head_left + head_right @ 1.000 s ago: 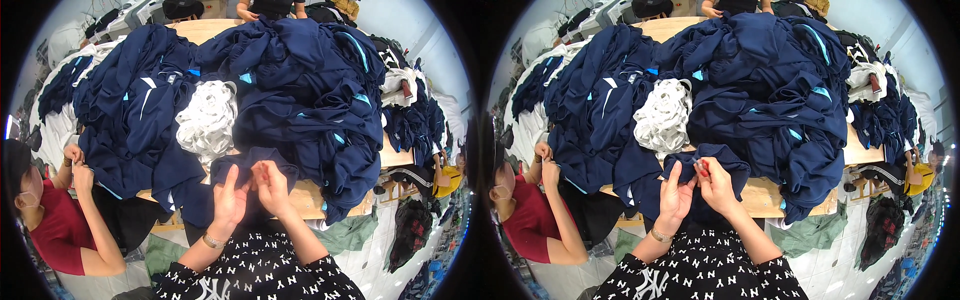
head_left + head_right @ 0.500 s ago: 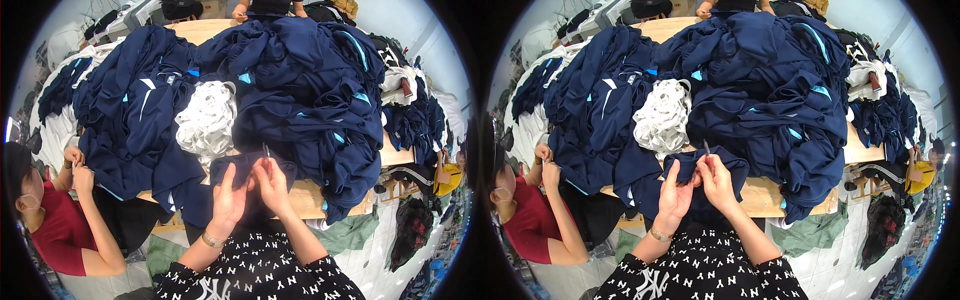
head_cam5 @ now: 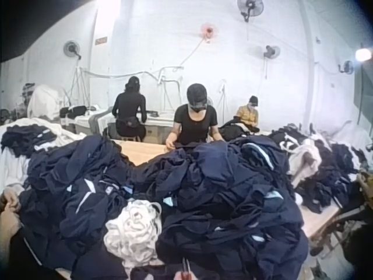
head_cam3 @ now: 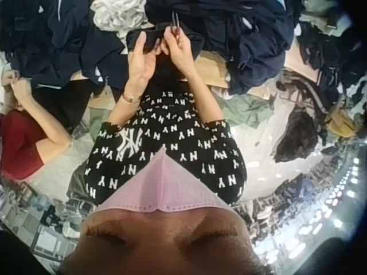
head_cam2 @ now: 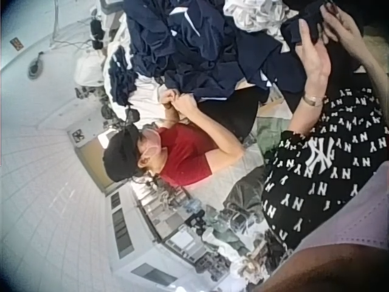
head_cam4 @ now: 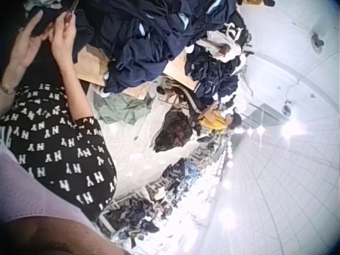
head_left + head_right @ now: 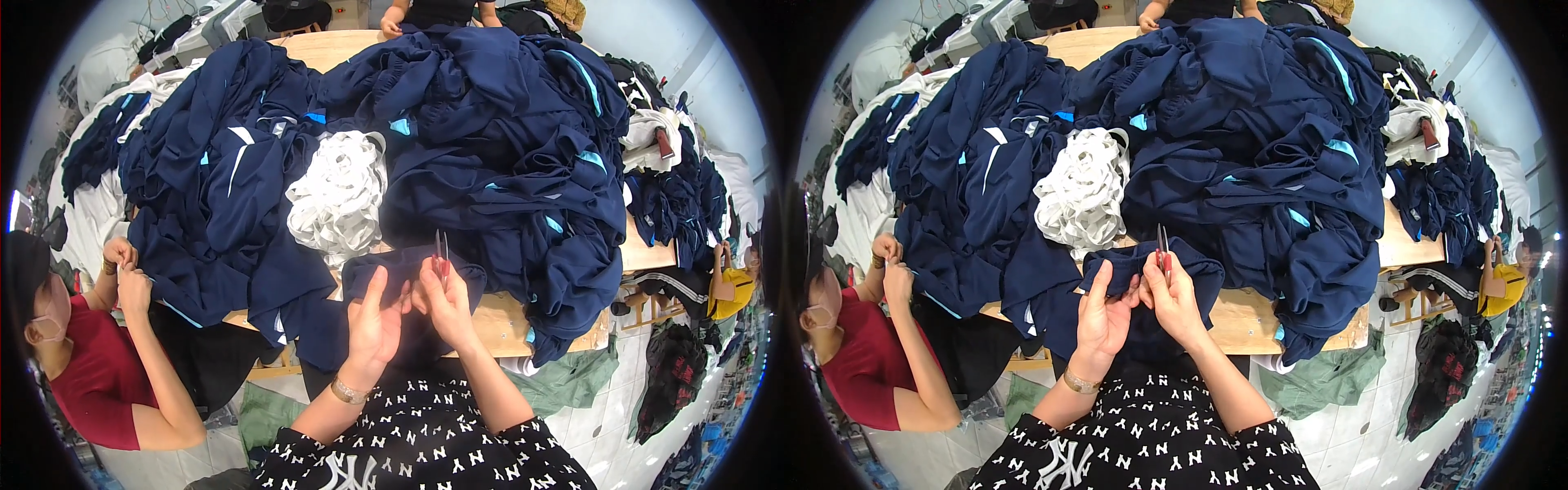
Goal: Trimming loose threads from blue clothing garments using a small handheld thread clipper in a factory setting.
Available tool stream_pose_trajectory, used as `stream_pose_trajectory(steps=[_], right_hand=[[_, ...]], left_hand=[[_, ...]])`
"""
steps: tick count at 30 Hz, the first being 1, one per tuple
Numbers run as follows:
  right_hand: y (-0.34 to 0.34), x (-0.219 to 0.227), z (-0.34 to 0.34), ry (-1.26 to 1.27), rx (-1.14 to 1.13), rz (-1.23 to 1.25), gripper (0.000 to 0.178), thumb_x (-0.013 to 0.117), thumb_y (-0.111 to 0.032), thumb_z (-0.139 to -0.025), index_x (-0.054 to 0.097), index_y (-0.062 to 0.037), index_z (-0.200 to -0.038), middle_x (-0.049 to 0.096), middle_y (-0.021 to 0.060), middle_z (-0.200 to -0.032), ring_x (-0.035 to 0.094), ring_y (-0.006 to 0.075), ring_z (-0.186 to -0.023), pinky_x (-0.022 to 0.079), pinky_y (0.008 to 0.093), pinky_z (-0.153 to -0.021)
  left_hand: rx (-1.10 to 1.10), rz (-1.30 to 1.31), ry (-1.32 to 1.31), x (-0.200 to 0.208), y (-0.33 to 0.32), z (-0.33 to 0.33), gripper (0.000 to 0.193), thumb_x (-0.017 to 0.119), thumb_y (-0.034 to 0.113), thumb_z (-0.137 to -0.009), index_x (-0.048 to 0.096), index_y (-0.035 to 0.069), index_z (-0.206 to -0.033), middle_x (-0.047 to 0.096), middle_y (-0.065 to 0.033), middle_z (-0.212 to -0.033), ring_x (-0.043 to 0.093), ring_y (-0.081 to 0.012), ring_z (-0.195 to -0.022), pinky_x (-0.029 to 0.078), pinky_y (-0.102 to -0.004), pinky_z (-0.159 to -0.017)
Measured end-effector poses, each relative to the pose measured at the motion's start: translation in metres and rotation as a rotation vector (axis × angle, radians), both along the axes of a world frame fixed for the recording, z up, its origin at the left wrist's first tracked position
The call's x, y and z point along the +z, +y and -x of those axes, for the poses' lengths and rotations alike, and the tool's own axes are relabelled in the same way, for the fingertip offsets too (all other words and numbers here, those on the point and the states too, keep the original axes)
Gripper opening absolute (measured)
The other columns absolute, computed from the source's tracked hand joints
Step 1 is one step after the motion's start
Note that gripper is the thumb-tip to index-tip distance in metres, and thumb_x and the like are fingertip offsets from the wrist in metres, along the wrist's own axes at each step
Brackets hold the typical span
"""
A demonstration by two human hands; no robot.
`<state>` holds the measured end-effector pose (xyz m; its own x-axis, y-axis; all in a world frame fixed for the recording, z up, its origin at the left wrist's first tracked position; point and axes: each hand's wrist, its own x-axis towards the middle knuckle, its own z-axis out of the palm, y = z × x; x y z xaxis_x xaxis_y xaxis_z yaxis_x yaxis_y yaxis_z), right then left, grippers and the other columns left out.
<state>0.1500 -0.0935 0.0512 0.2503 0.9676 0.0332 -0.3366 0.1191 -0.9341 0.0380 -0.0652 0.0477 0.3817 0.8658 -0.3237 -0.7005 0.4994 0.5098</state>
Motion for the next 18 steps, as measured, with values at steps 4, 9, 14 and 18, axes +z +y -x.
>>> stream_pose_trajectory(steps=[4, 9, 14, 18], right_hand=[[-0.001, 0.001, 0.004, -0.258, -0.116, 0.086, 0.011, 0.052, -0.011, -0.092, 0.047, -0.0016, -0.09, 0.052, 0.0012, -0.068, 0.045, 0.0039, -0.048, 0.038, 0.0203, -0.044], [0.005, -0.002, 0.008, -0.597, -0.229, -0.032, 0.01, 0.055, -0.005, -0.089, 0.049, 0.0, -0.096, 0.057, 0.001, -0.074, 0.049, 0.0035, -0.055, 0.037, 0.0207, -0.046], [0.0, 0.005, -0.001, -0.1, 0.021, 0.123, 0.009, 0.051, -0.009, -0.092, 0.046, -0.0013, -0.09, 0.049, 0.0017, -0.062, 0.047, 0.0068, -0.047, 0.04, 0.0221, -0.044], [-0.002, -0.001, -0.007, 0.142, 0.013, 0.011, 0.014, 0.047, -0.017, -0.095, 0.046, -0.0032, -0.091, 0.046, -0.0009, -0.064, 0.038, 0.0038, -0.044, 0.037, 0.02, -0.041]], left_hand=[[0.058, 0.023, 0.022, 0.005, -0.001, -0.007, 0.014, 0.055, 0.017, -0.091, 0.059, 0.006, -0.099, 0.061, -0.0051, -0.099, 0.058, -0.0149, -0.088, 0.047, -0.0294, -0.076], [0.104, -0.054, 0.102, 0.001, -0.005, -0.011, 0.012, 0.054, 0.014, -0.092, 0.057, 0.006, -0.1, 0.058, -0.0035, -0.1, 0.057, -0.0152, -0.093, 0.045, -0.0319, -0.082], [0.028, -0.009, 0.022, -0.004, -0.002, -0.004, 0.017, 0.054, 0.016, -0.092, 0.058, 0.006, -0.105, 0.062, -0.0063, -0.1, 0.058, -0.0159, -0.095, 0.047, -0.0316, -0.084], [0.067, 0.104, 0.026, 0.002, 0.0, -0.005, 0.02, 0.057, 0.021, -0.09, 0.059, 0.005, -0.101, 0.064, -0.0068, -0.097, 0.059, -0.0166, -0.091, 0.05, -0.0312, -0.081]])
